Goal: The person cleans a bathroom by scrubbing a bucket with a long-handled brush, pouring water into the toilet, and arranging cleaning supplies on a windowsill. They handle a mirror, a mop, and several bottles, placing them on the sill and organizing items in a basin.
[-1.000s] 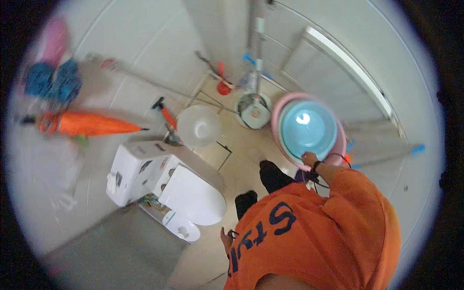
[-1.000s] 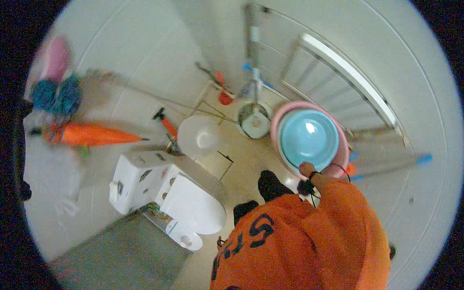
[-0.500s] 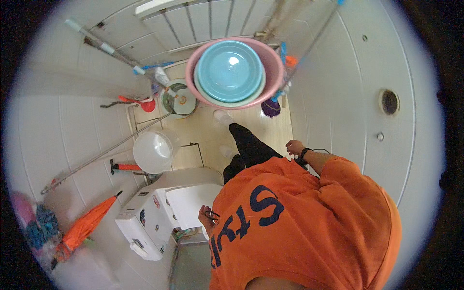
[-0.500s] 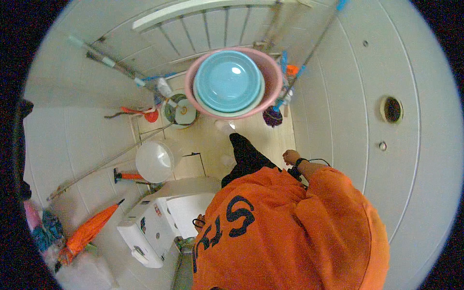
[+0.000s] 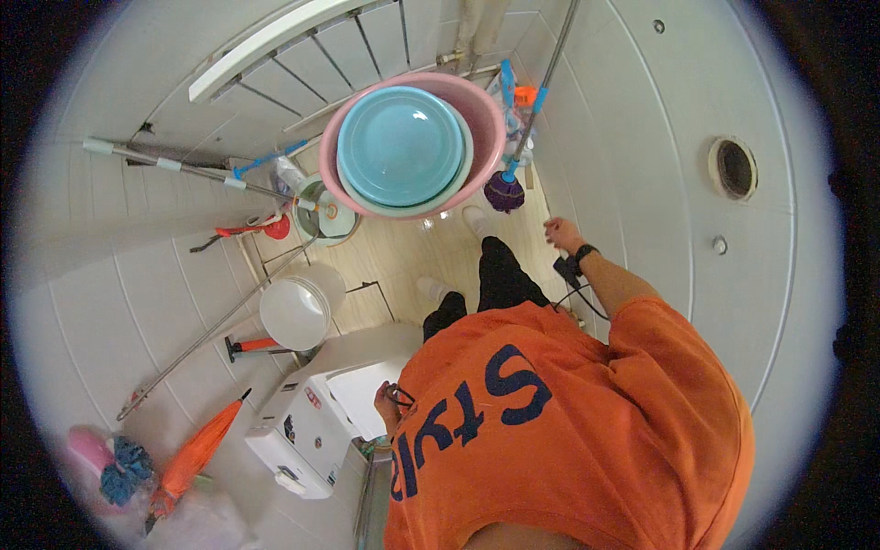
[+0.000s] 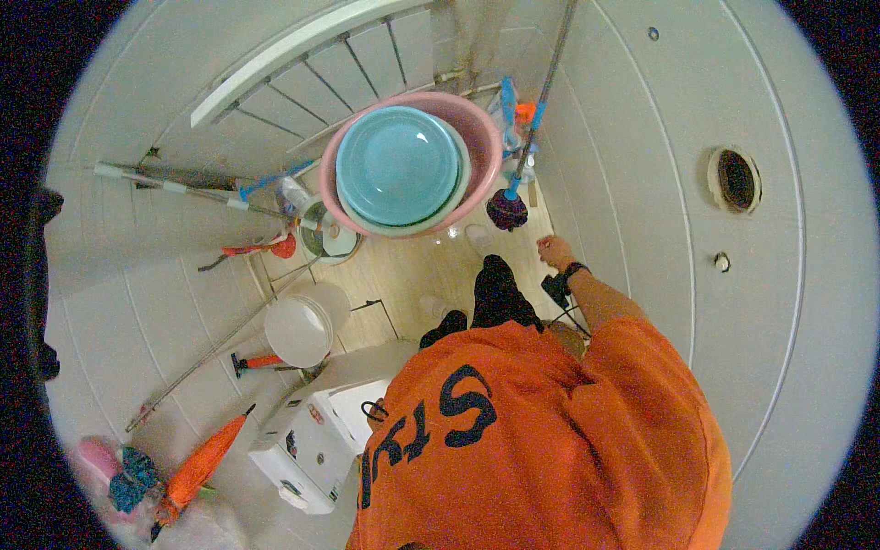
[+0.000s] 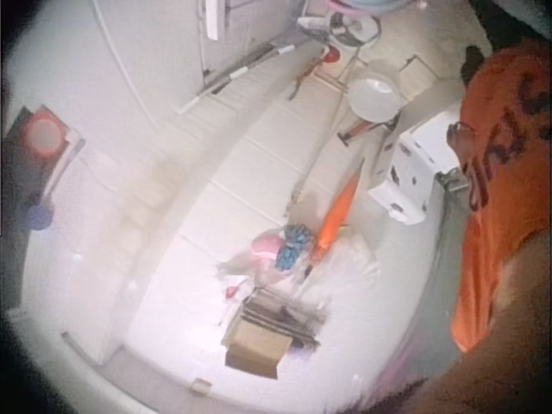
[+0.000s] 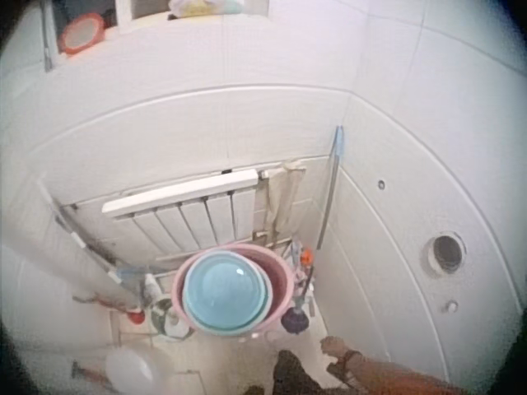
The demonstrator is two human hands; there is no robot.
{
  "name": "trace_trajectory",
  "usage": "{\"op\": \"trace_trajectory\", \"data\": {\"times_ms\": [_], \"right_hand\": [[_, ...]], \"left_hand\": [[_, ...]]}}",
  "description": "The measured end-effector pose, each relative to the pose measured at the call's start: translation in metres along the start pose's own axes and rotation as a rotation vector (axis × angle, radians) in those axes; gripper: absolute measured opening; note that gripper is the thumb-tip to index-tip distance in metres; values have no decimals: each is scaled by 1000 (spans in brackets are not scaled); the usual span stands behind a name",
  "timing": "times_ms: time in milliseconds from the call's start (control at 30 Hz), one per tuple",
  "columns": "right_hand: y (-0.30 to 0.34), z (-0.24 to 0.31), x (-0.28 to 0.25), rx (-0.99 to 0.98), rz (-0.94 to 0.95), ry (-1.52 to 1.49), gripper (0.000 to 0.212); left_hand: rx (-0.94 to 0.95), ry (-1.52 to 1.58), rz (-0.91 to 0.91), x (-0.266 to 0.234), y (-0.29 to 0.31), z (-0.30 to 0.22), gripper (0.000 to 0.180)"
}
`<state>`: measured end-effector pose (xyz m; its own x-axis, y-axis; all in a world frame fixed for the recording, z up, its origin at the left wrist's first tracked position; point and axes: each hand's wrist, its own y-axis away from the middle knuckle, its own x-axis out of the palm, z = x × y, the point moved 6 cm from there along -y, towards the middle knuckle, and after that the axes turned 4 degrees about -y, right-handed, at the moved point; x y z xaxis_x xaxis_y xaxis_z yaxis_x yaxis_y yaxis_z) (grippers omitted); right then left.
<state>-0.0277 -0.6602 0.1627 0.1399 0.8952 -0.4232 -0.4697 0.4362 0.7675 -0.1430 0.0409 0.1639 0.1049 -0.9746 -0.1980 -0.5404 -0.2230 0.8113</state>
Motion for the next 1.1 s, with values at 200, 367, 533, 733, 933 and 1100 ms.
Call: {"op": "trace_trajectory", "data": {"times_ms": [200, 367, 533, 733, 933, 1100], "right_hand": [[-112, 83, -109, -201, -286, -34, 29], [-134, 207, -172, -450, -256, -309, 33], [-157, 348, -179, -545, -26, -279, 38], [-215, 456, -199, -841, -487, -228, 53], [-242, 503, -225, -821, -496, -193, 48], [-258, 512, -231, -741, -415, -49, 33]], "left_hand": [[33, -82, 41, 91, 11, -55, 39], [80, -124, 54, 148, 20, -86, 39], [57, -173, 57, 161, 23, -82, 43], [96, -155, -16, 155, 52, -73, 38], [58, -159, -79, 162, 66, -64, 33], [138, -61, -65, 175, 74, -78, 35]]}}
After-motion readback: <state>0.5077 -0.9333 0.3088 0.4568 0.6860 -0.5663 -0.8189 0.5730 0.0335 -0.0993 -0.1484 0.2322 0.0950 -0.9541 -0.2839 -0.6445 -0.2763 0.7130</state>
